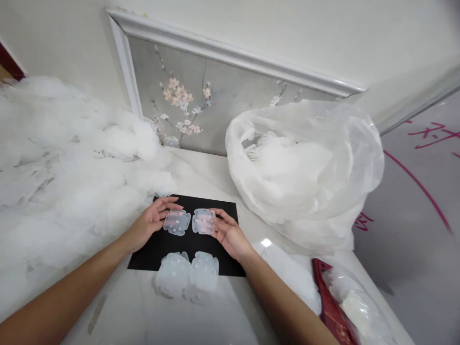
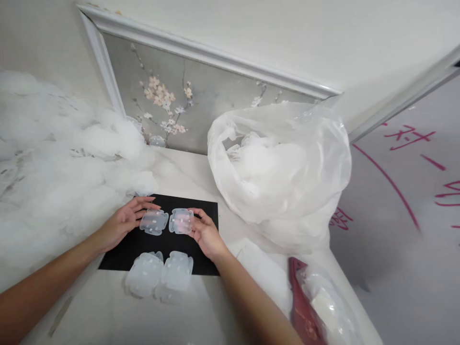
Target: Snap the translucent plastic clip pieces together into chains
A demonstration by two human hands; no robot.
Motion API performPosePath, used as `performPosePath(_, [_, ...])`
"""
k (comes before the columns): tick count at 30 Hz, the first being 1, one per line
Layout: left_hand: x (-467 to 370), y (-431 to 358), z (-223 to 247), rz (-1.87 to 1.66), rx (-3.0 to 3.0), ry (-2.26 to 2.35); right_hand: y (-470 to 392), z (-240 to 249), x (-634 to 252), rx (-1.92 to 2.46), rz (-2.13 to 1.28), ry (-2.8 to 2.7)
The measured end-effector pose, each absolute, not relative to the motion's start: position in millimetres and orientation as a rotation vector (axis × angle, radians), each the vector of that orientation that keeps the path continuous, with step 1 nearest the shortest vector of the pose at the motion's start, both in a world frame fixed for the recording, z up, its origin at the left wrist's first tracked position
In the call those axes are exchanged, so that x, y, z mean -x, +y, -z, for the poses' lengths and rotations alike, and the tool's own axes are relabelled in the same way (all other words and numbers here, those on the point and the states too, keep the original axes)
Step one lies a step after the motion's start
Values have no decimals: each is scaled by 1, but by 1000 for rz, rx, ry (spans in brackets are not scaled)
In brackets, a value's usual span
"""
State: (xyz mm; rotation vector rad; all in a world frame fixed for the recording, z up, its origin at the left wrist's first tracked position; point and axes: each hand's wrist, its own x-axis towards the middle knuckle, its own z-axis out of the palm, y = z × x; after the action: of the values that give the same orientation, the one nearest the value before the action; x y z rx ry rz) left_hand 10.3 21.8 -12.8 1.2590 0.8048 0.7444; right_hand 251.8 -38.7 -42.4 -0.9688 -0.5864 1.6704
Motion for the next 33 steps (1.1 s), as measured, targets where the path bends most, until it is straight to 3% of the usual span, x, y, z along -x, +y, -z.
performPosePath(14, [-7,24,18,-759,-1314,771,-38,45,-253,975,-1638,-683])
performPosePath(25, [0,26,22,-670,-1570,737,-46,47,-260,1261,-847,-1728])
performPosePath(30, [-4,22,19,-628,-1695,795,-44,42,-257,1337,-748,-1639])
performPosePath(33, [-7,20,16,-657,-1797,919,-45,36,-256,1325,-991,-1372])
